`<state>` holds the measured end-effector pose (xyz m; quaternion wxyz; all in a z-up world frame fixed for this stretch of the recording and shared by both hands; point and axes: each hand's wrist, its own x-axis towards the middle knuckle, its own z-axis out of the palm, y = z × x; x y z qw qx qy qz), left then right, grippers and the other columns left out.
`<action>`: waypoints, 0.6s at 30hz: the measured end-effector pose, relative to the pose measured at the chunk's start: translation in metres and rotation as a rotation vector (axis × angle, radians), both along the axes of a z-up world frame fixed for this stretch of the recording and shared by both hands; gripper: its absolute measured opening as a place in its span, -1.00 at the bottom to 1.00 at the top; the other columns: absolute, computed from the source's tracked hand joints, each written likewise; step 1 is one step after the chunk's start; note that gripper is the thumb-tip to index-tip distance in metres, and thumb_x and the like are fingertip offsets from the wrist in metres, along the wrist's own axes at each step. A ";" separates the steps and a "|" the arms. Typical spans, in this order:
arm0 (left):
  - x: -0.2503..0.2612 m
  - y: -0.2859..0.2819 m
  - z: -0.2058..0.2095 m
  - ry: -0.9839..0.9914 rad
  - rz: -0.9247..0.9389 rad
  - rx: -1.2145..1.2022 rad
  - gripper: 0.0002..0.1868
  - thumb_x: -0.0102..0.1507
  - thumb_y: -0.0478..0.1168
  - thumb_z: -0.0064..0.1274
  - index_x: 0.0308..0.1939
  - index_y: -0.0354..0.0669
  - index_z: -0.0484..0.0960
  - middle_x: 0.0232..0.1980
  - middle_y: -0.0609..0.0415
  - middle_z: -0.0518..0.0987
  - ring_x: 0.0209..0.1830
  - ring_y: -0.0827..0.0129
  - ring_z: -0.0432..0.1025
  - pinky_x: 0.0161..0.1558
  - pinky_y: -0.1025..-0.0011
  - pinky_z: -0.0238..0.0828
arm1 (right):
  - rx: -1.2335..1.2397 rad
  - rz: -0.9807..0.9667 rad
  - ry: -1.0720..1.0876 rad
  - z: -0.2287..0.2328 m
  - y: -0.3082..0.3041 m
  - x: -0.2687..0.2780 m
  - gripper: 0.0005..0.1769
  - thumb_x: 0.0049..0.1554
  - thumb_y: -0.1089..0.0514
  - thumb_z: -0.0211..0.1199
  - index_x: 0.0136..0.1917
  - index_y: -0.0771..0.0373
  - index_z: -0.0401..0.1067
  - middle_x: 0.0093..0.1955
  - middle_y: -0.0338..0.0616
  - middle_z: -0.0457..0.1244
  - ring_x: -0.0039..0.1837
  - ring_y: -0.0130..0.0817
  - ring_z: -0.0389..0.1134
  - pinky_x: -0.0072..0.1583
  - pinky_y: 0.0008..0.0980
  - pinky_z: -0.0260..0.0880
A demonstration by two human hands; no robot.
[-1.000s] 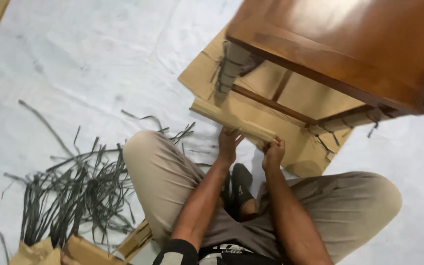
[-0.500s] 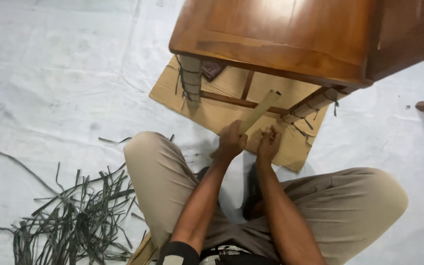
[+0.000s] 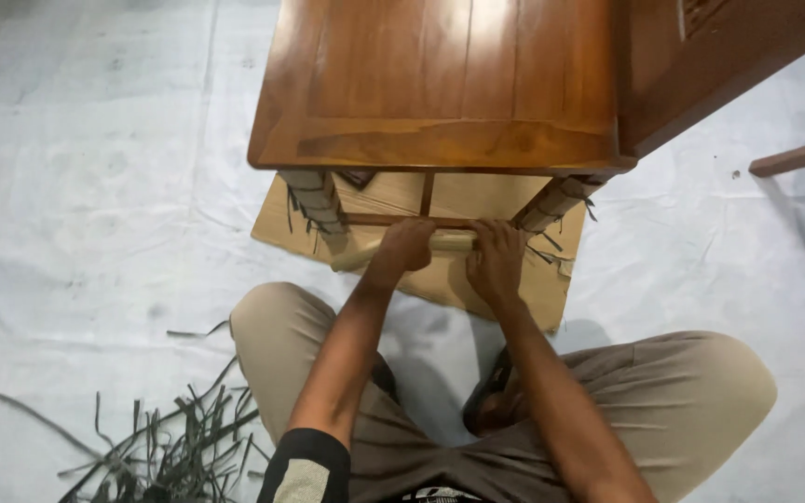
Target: Packaging a wooden chair by wrapping the legs and frame with cardboard and securing it with plastic straps.
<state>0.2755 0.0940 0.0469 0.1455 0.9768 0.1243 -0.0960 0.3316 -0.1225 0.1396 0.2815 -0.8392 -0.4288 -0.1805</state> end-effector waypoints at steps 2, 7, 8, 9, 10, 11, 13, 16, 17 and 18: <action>0.004 0.010 -0.003 -0.007 -0.019 0.036 -0.57 0.17 -0.04 0.13 0.13 0.10 0.53 0.10 0.12 0.63 0.16 0.13 0.54 0.12 0.11 0.51 | -0.186 -0.001 0.084 -0.022 0.002 0.022 -0.32 -0.06 0.17 0.29 0.36 -0.14 0.39 0.26 -0.21 0.28 0.37 -0.11 0.22 0.45 0.09 -0.03; 0.003 0.029 0.037 -0.013 0.019 -0.133 -0.47 0.20 -0.09 0.11 0.26 -0.04 0.48 0.15 -0.07 0.60 0.21 -0.01 0.50 0.21 0.00 0.42 | -0.498 0.094 0.149 -0.032 0.007 0.062 -0.51 0.18 -0.02 0.19 0.37 -0.35 0.35 0.20 -0.17 0.33 0.26 -0.10 0.39 0.44 0.09 0.10; 0.003 0.030 0.043 -0.045 0.021 -0.141 -0.48 0.20 -0.10 0.09 0.25 -0.01 0.48 0.13 -0.07 0.60 0.19 -0.03 0.50 0.21 -0.03 0.42 | -0.470 0.132 0.123 -0.029 0.005 0.065 -0.53 0.15 -0.01 0.22 0.34 -0.33 0.39 0.12 -0.17 0.34 0.19 -0.07 0.41 0.34 0.02 0.21; 0.001 0.031 0.048 -0.075 0.026 -0.149 -0.49 0.20 -0.10 0.07 0.25 0.02 0.49 0.11 -0.07 0.60 0.18 -0.05 0.49 0.21 -0.06 0.41 | -0.443 0.173 0.097 -0.025 0.005 0.068 -0.54 0.13 -0.01 0.25 0.31 -0.32 0.43 0.04 -0.17 0.34 0.11 -0.04 0.44 0.25 -0.04 0.31; -0.001 0.031 0.055 -0.073 0.026 -0.152 -0.49 0.20 -0.10 0.07 0.25 0.02 0.49 0.11 -0.07 0.60 0.18 -0.05 0.49 0.21 -0.06 0.41 | -0.445 0.172 0.099 -0.030 0.005 0.074 -0.54 0.13 -0.01 0.25 0.31 -0.32 0.43 0.04 -0.17 0.34 0.11 -0.04 0.44 0.25 -0.04 0.31; -0.004 0.031 0.061 -0.102 0.051 -0.159 -0.41 0.16 -0.12 0.08 0.30 0.06 0.42 0.13 -0.02 0.56 0.19 -0.03 0.48 0.22 -0.05 0.39 | -0.439 0.195 0.120 -0.034 0.005 0.079 -0.52 0.13 0.02 0.26 0.33 -0.29 0.43 0.02 -0.10 0.34 0.09 0.04 0.43 0.20 0.00 0.34; -0.011 0.034 0.072 -0.129 0.080 -0.167 -0.32 0.13 -0.13 0.10 0.36 0.11 0.36 0.15 0.02 0.53 0.20 -0.02 0.48 0.23 -0.04 0.36 | -0.436 0.221 0.143 -0.035 0.006 0.086 -0.50 0.13 0.04 0.27 0.34 -0.26 0.43 0.00 -0.04 0.34 0.08 0.11 0.43 0.16 0.04 0.36; -0.022 0.043 0.072 -0.112 0.066 -0.114 -0.10 0.09 -0.28 0.19 0.50 0.16 0.19 0.23 -0.01 0.45 0.28 -0.03 0.42 0.31 -0.10 0.30 | -0.502 0.205 0.171 -0.025 0.009 0.087 -0.49 0.16 0.07 0.24 0.38 -0.21 0.42 0.06 0.02 0.33 0.12 0.17 0.41 0.15 0.03 0.40; -0.025 0.046 0.062 -0.097 0.075 -0.013 -0.06 0.09 -0.26 0.25 0.51 0.19 0.17 0.26 0.01 0.43 0.31 0.03 0.38 0.33 -0.05 0.23 | -0.519 0.196 0.186 -0.021 0.010 0.087 -0.54 0.20 0.07 0.18 0.36 -0.21 0.43 0.06 0.05 0.32 0.13 0.20 0.40 0.14 0.04 0.40; -0.028 0.049 0.053 -0.081 0.085 0.087 -0.01 0.08 -0.24 0.31 0.53 0.22 0.15 0.29 0.04 0.41 0.33 0.08 0.34 0.36 -0.01 0.16 | -0.536 0.186 0.200 -0.017 0.011 0.086 -0.58 0.23 0.08 0.11 0.34 -0.20 0.45 0.06 0.08 0.31 0.15 0.23 0.39 0.14 0.05 0.41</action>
